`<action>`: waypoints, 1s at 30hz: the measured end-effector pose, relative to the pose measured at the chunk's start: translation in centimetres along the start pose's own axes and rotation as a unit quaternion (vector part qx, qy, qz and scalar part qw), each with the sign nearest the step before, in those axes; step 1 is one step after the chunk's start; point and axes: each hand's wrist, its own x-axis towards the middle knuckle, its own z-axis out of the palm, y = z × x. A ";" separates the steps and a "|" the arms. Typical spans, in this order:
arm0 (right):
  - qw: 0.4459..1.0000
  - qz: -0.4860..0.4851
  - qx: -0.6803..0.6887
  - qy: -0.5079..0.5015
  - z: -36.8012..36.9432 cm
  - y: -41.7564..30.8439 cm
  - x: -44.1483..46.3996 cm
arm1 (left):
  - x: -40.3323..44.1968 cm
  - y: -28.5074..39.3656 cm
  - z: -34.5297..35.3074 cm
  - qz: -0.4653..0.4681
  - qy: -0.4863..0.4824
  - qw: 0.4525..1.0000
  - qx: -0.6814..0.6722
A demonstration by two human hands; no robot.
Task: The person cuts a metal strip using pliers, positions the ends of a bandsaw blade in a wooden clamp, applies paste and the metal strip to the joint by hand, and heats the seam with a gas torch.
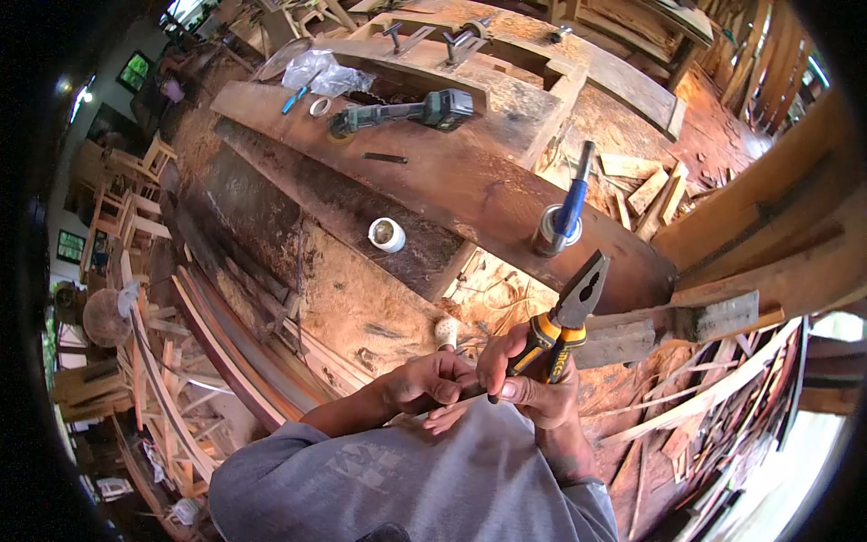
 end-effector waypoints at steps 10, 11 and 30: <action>0.994 0.103 -0.028 0.024 3.3 5.1 5.7 | -7.1 3.5 -3.3 0.076 0.021 0.996 -0.031; 0.993 0.097 -0.059 0.043 3.7 5.6 6.8 | -8.1 4.2 -3.5 0.094 0.028 0.994 -0.050; 0.814 -0.014 -0.574 0.092 -6.2 15.5 24.0 | -16.3 8.7 -8.0 0.233 0.013 0.971 -0.055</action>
